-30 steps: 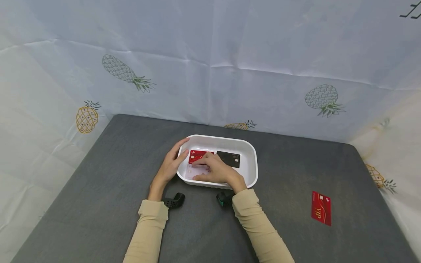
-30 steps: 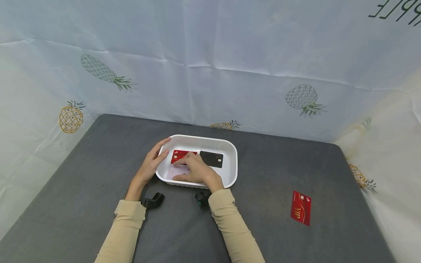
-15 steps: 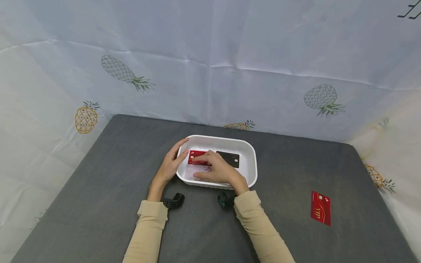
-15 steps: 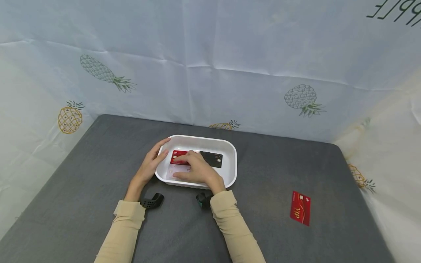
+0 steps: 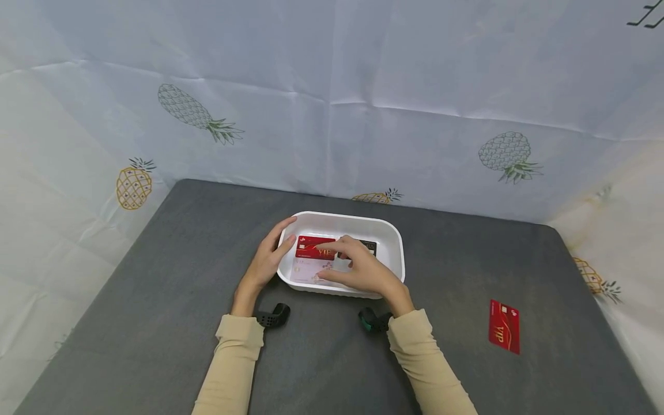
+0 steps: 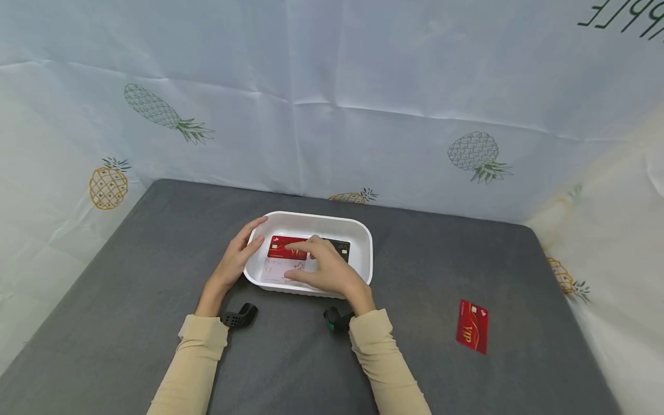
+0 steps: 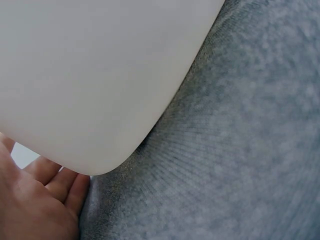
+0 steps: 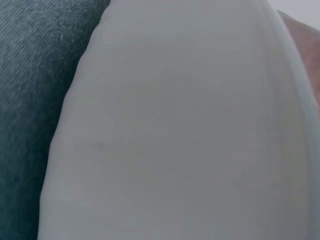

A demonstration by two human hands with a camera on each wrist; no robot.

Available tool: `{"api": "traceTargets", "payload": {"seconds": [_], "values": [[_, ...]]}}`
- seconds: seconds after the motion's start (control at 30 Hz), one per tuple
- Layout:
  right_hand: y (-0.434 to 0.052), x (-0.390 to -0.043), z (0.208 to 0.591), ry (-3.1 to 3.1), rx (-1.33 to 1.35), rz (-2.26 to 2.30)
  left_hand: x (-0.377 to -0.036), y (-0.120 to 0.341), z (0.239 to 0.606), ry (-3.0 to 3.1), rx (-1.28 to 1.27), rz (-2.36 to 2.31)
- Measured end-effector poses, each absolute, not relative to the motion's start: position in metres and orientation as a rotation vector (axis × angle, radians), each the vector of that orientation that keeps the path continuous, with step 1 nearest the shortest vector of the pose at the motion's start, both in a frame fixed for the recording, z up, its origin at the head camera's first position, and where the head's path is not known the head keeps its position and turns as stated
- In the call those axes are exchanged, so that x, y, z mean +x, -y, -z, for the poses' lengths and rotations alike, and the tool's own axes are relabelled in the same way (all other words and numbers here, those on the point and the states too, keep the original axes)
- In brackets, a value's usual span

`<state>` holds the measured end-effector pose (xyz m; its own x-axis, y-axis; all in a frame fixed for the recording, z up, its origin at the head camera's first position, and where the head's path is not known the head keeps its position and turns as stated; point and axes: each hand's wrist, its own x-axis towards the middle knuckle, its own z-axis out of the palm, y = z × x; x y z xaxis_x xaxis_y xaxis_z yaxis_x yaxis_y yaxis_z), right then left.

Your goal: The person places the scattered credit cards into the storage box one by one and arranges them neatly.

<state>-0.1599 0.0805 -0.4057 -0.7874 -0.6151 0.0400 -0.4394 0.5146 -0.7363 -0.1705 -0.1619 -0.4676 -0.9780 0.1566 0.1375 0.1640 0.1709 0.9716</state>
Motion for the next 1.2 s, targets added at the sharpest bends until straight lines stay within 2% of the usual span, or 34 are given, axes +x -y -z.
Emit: {"api": "traceTargets", "payload": {"seconds": [1.2], "values": [[-0.134, -0.115, 0.394, -2.684, -0.79, 1.205, -0.17, 0.161, 0.466, 2.412, -0.297, 2.025]]}}
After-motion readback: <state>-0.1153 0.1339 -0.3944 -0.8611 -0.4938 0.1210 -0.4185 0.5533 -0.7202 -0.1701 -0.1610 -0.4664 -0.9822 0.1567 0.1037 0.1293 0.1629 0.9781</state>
